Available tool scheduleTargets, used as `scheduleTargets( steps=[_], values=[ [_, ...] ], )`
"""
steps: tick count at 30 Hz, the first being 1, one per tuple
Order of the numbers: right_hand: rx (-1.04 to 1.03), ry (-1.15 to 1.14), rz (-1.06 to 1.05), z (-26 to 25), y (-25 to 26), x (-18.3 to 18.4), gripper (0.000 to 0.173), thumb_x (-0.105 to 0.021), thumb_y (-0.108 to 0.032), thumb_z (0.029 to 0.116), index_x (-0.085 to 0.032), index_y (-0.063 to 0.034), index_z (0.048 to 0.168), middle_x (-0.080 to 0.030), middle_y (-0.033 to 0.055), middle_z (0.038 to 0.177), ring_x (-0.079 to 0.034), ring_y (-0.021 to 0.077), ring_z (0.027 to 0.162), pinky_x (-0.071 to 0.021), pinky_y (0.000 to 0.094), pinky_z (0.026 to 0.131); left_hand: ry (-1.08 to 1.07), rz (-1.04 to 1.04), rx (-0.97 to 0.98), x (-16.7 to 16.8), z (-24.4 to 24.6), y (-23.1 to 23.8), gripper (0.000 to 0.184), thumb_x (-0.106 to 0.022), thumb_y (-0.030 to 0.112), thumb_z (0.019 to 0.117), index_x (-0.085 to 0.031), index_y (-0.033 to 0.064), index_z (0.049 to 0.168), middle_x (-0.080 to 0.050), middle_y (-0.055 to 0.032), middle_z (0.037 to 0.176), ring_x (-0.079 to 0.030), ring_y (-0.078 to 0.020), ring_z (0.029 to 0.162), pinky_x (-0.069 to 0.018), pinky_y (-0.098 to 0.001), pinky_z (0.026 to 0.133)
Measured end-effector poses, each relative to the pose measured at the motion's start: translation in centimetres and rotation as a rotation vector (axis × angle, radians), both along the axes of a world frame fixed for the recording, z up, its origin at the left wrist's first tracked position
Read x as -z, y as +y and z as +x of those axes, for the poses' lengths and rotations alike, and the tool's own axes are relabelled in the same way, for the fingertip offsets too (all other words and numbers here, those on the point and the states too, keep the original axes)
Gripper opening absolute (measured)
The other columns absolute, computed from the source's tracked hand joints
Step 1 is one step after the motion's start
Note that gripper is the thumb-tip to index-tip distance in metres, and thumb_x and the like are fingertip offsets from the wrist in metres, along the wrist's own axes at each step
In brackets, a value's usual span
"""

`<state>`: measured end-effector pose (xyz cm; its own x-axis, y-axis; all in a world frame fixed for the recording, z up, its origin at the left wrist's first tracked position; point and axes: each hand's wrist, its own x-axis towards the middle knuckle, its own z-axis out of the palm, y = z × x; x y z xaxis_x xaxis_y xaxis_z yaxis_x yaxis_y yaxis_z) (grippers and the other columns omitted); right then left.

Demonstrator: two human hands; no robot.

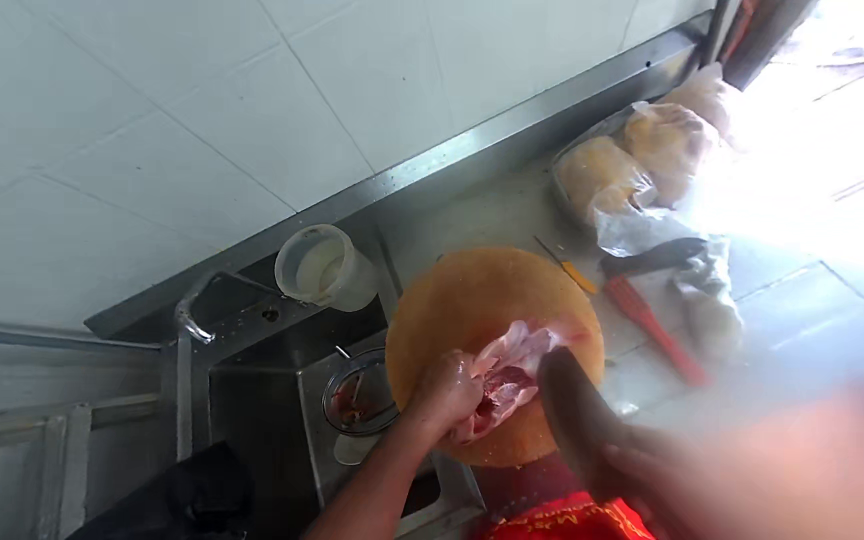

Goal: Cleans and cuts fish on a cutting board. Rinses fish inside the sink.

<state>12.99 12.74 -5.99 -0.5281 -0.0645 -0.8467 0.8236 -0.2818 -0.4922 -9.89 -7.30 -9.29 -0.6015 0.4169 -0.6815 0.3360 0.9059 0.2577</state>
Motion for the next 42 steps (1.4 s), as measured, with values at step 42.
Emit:
scheduleTargets(
  steps=[42],
  values=[
    [-0.826, 0.038, 0.429, -11.5, -4.9, 0.9, 0.034, -0.045, -0.036, 0.1081, -0.058, -0.0051, 0.113, -0.063, 0.0089, 0.078, -0.064, 0.0179, 0.057, -0.0587, 0.0380, 0.058, 0.108, 0.141, -0.274, 1.9, 2.4, -1.4, 0.035, -0.055, 0.035, 0.1040, -0.071, 0.0042, 0.100, -0.071, -0.0145, 0.100, -0.070, -0.0296, 0.096, -0.0567, -0.0521, 0.089]
  ],
)
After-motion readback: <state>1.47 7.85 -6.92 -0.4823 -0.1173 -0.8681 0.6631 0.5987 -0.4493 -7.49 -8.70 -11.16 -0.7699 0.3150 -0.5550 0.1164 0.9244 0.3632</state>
